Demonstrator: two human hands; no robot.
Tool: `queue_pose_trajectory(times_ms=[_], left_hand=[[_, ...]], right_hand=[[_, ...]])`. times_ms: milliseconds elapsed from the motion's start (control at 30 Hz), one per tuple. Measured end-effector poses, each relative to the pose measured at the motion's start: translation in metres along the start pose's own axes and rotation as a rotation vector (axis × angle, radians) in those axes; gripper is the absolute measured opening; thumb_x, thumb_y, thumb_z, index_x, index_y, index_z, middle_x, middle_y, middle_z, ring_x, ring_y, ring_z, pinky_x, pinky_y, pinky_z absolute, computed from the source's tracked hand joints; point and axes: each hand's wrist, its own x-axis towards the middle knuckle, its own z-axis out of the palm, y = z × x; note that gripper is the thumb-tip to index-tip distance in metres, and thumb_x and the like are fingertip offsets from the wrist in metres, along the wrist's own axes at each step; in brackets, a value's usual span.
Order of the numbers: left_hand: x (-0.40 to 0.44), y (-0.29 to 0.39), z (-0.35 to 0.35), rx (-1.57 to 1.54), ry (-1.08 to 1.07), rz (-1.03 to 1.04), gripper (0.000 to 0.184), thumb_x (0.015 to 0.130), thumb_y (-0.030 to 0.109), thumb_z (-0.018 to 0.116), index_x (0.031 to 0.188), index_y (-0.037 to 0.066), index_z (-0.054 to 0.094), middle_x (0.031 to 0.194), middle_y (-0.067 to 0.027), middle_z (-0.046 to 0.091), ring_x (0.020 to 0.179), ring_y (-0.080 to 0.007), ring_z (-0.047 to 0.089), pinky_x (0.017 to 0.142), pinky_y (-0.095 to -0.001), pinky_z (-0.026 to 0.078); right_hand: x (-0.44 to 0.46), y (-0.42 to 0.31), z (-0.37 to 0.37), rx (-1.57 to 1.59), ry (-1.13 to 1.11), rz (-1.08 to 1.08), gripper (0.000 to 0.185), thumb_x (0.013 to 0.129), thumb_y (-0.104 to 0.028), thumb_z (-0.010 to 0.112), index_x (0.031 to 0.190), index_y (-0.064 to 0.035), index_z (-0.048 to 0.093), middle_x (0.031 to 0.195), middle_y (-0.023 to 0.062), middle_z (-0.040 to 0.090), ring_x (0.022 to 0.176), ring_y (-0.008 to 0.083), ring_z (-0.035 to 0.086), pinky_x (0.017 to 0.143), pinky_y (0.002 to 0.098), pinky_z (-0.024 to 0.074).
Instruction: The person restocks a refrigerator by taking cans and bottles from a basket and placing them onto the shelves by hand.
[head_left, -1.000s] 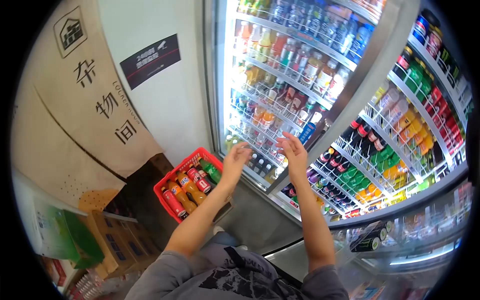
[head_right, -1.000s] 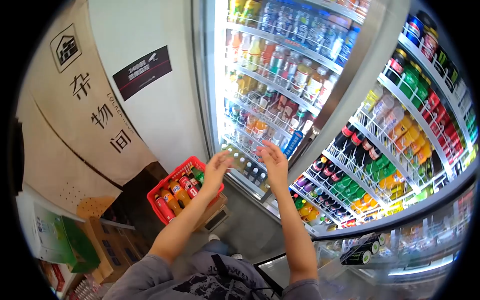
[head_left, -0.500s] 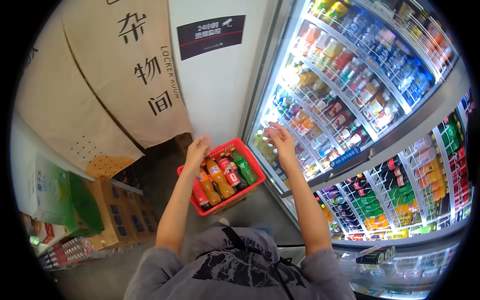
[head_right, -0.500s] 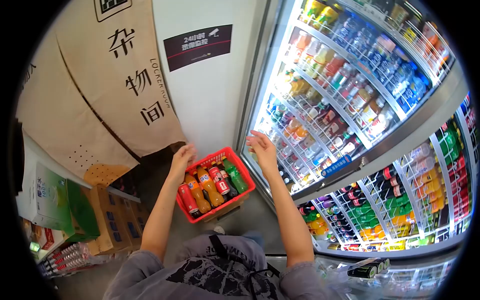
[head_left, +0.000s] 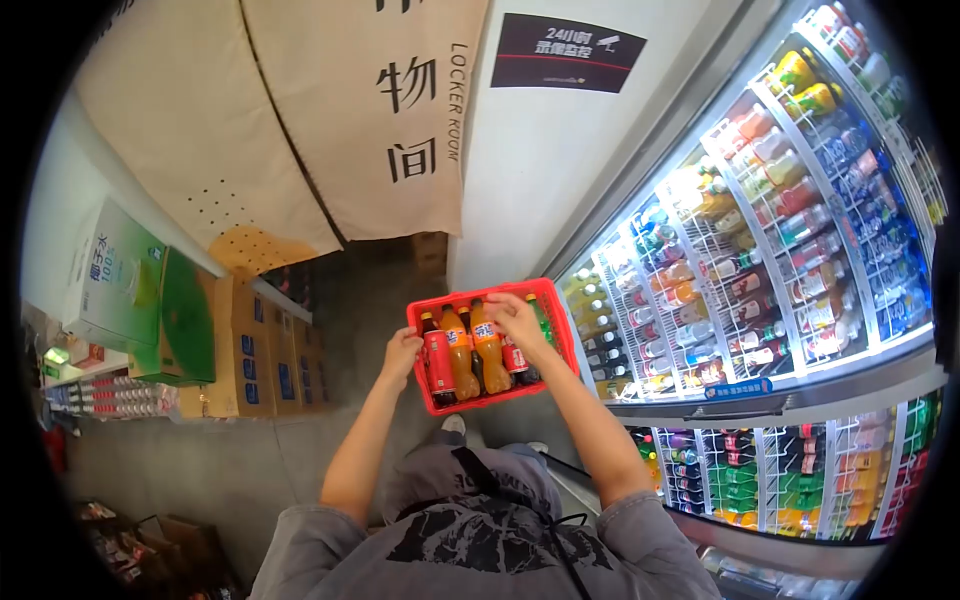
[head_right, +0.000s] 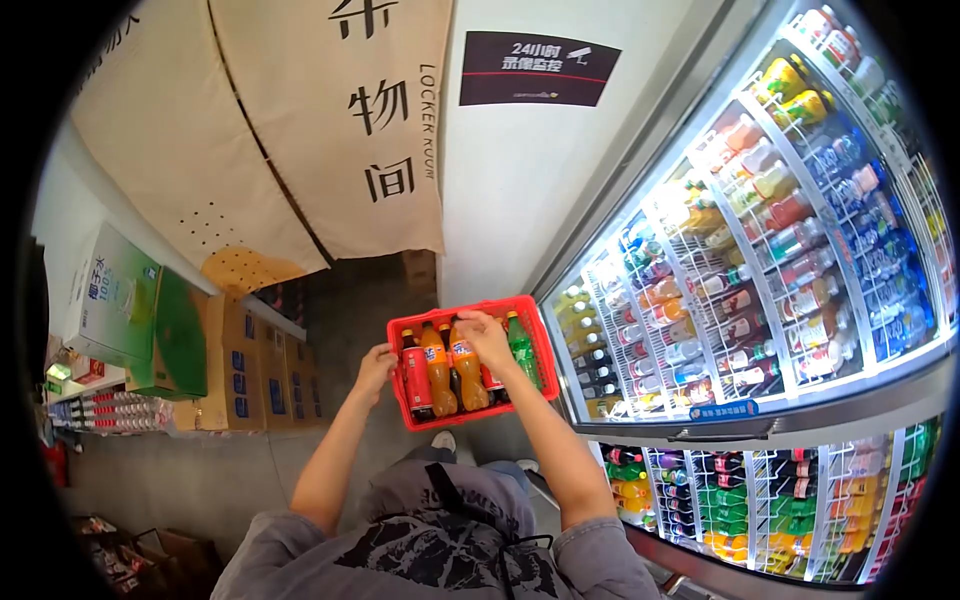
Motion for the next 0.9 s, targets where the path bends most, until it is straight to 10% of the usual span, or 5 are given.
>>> queue_pose_trajectory(times_ms=[267, 433, 900], left_hand=[[0.011, -0.061, -0.003, 0.062, 0.068, -0.081, 0.046, 0.091, 0.008, 0.057, 0.135, 0.004, 0.047, 0.100, -0.0039, 0.063, 0.085, -0.0118, 0.058, 0.073, -0.0263, 0.047], [0.012, -0.076, 0.004, 0.064, 0.061, -0.173, 0.041, 0.093, 0.008, 0.055, 0.133, 0.002, 0.051, 0.102, -0.0072, 0.064, 0.090, -0.0162, 0.060, 0.075, -0.0279, 0.048], [0.012, -0.114, 0.009, -0.233, -0.007, -0.312, 0.017, 0.098, 0.018, 0.056, 0.110, 0.007, 0.059, 0.086, -0.0020, 0.059, 0.073, -0.0130, 0.055, 0.062, -0.0269, 0.046]], right_hand=[[0.023, 0.128, 0.045, -0.429, 0.022, 0.081, 0.039, 0.090, -0.017, 0.065, 0.124, 0.0014, 0.057, 0.087, 0.0046, 0.066, 0.080, 0.0088, 0.062, 0.068, 0.0244, 0.0527], [0.001, 0.119, 0.061, -0.593, 0.114, 0.121, 0.048, 0.082, -0.041, 0.071, 0.112, -0.0025, 0.068, 0.103, 0.0166, 0.070, 0.100, 0.0283, 0.067, 0.086, 0.0364, 0.0520], [-0.009, 0.150, 0.088, -0.800, 0.079, 0.148, 0.069, 0.072, -0.047, 0.078, 0.117, 0.0039, 0.063, 0.098, 0.0233, 0.069, 0.092, 0.0314, 0.069, 0.082, 0.0391, 0.0536]])
